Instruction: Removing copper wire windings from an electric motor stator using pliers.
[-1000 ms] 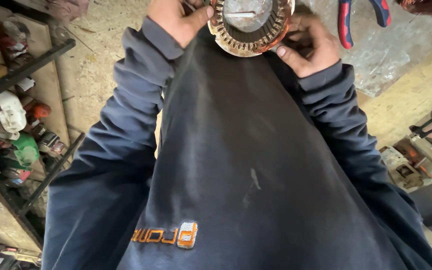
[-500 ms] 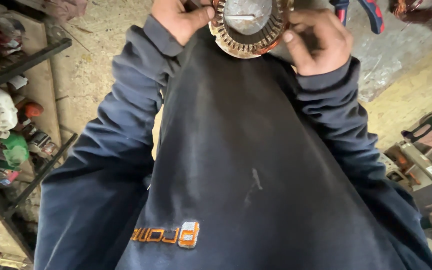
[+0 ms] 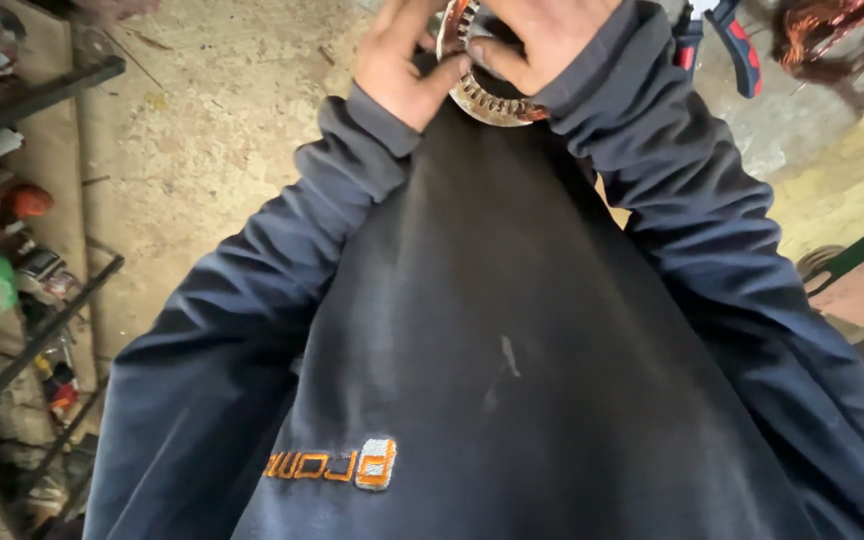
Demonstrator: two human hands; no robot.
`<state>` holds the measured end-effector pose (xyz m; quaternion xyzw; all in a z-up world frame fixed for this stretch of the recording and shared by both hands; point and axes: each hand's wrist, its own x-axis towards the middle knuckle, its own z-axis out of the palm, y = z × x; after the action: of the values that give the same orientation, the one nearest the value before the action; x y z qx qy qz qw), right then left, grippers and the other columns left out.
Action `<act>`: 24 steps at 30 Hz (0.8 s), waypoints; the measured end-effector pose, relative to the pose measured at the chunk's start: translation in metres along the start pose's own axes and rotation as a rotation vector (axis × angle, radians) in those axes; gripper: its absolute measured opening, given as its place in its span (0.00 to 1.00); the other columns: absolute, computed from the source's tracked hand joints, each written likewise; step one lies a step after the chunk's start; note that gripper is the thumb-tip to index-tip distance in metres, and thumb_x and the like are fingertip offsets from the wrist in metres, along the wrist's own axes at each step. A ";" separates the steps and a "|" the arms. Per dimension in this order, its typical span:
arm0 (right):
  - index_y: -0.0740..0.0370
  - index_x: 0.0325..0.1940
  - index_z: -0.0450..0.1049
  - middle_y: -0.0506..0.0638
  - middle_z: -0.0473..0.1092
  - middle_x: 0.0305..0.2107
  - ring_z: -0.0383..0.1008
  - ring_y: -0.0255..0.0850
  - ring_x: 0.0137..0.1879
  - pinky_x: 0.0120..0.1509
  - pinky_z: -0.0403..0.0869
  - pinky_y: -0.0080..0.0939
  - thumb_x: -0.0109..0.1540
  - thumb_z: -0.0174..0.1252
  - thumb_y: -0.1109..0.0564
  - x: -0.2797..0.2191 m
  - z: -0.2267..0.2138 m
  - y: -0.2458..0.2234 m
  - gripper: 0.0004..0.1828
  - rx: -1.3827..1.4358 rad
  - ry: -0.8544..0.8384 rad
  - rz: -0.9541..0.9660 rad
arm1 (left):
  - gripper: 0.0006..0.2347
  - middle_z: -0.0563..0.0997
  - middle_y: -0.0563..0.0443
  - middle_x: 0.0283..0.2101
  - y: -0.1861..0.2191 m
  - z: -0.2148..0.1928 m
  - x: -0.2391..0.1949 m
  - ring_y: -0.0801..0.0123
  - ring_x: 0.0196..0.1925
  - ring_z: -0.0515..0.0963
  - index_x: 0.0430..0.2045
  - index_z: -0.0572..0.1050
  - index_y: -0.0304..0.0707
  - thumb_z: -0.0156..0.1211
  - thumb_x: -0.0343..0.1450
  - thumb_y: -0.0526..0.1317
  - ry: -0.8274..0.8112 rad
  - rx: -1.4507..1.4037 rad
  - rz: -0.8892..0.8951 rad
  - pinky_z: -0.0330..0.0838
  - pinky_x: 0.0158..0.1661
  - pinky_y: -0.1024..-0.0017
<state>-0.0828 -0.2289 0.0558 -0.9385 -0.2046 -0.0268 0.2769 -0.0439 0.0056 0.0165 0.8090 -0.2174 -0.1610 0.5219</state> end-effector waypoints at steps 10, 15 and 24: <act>0.56 0.50 0.79 0.48 0.73 0.42 0.74 0.46 0.49 0.51 0.71 0.46 0.64 0.64 0.55 0.020 -0.008 0.002 0.10 0.073 0.047 -0.096 | 0.25 0.82 0.44 0.60 -0.047 0.022 -0.018 0.65 0.58 0.81 0.67 0.67 0.35 0.73 0.76 0.33 -0.088 -0.358 -0.114 0.76 0.61 0.67; 0.57 0.39 0.76 0.46 0.72 0.40 0.73 0.43 0.46 0.53 0.70 0.46 0.60 0.64 0.58 0.029 -0.014 0.005 0.04 0.011 0.052 -0.195 | 0.25 0.81 0.44 0.63 -0.050 0.022 -0.016 0.66 0.68 0.80 0.68 0.65 0.33 0.69 0.76 0.28 -0.146 -0.553 -0.185 0.73 0.68 0.67; 0.59 0.54 0.79 0.48 0.72 0.50 0.70 0.43 0.58 0.65 0.68 0.46 0.60 0.65 0.54 0.049 -0.030 -0.009 0.18 -0.183 -0.002 -0.445 | 0.27 0.77 0.43 0.66 -0.035 0.008 0.000 0.64 0.71 0.75 0.69 0.62 0.32 0.67 0.75 0.25 -0.238 -0.722 -0.180 0.71 0.71 0.66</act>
<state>-0.0400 -0.2198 0.0941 -0.8916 -0.4032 -0.1045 0.1777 -0.0409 0.0119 -0.0183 0.5647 -0.1341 -0.3651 0.7279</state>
